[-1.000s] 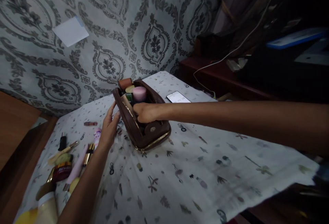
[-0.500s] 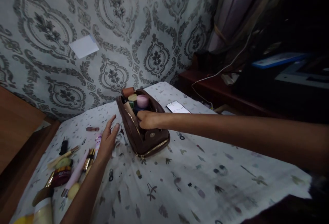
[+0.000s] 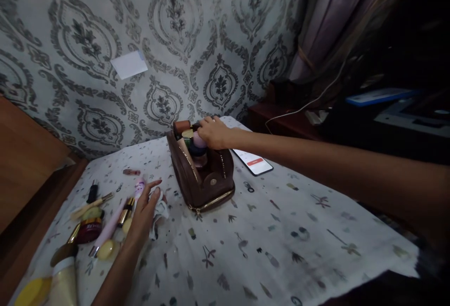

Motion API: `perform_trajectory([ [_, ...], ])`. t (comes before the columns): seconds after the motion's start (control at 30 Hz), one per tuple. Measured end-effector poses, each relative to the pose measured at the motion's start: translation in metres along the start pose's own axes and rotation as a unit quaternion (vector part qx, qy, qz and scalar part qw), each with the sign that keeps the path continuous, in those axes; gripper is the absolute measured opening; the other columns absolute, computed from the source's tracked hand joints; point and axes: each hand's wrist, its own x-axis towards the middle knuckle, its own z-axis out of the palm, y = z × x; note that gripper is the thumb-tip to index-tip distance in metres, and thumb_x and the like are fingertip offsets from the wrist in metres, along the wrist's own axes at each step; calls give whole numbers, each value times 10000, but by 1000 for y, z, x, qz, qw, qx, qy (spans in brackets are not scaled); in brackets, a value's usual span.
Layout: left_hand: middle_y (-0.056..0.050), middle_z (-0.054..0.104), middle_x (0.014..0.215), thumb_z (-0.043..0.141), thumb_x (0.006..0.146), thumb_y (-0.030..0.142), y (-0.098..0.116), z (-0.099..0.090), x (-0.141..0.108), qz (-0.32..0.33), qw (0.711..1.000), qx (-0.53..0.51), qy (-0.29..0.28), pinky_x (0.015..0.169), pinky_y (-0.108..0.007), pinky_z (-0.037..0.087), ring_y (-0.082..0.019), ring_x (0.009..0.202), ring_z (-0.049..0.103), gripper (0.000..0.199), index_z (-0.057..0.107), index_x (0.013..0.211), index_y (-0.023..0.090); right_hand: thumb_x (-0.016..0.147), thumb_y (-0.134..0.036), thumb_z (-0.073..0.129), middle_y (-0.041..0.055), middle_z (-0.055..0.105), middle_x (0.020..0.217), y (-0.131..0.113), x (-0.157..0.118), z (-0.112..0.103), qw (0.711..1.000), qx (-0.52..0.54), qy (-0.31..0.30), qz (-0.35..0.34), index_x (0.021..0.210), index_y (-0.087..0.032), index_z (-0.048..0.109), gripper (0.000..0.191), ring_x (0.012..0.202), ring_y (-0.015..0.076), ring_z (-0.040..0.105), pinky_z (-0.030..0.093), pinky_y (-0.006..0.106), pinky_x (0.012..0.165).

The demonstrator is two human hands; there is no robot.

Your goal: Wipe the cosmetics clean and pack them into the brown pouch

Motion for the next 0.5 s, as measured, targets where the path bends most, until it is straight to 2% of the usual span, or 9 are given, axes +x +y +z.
perform_trajectory([
  [0.13, 43, 600, 696, 676, 717, 682, -9, -4, -11, -46, 998, -38, -2, 420, -194, 361, -101, 481, 486, 685, 570, 1196, 204, 864, -146, 517, 203, 576, 1283, -2, 12, 8, 1000, -20, -10, 12, 1186, -101, 664, 357, 1206, 336, 481, 354, 454, 970],
  [0.27, 53, 576, 667, 703, 692, 677, -17, -4, -17, -60, 996, -72, -2, 397, -186, 349, -91, 459, 471, 678, 571, 1152, 197, 853, -130, 521, 220, 573, 1280, -5, 20, 9, 1000, -13, 5, 20, 1115, -88, 691, 315, 1225, 352, 454, 333, 475, 994],
  [0.37, 55, 565, 658, 692, 715, 673, -24, -4, -17, -62, 995, -79, -9, 376, -174, 333, -84, 452, 449, 657, 560, 1148, 198, 841, -105, 532, 223, 558, 1301, -6, 22, 9, 1000, 5, -4, 27, 1130, -76, 682, 327, 1253, 355, 436, 315, 474, 1022],
  [0.5, 48, 578, 673, 671, 727, 692, -31, -4, -15, -67, 995, -73, -12, 349, -172, 323, -75, 430, 414, 661, 559, 1148, 195, 838, -102, 541, 216, 576, 1274, -2, 22, 7, 998, 36, -21, 35, 1193, -93, 656, 373, 1213, 349, 487, 366, 445, 989],
])
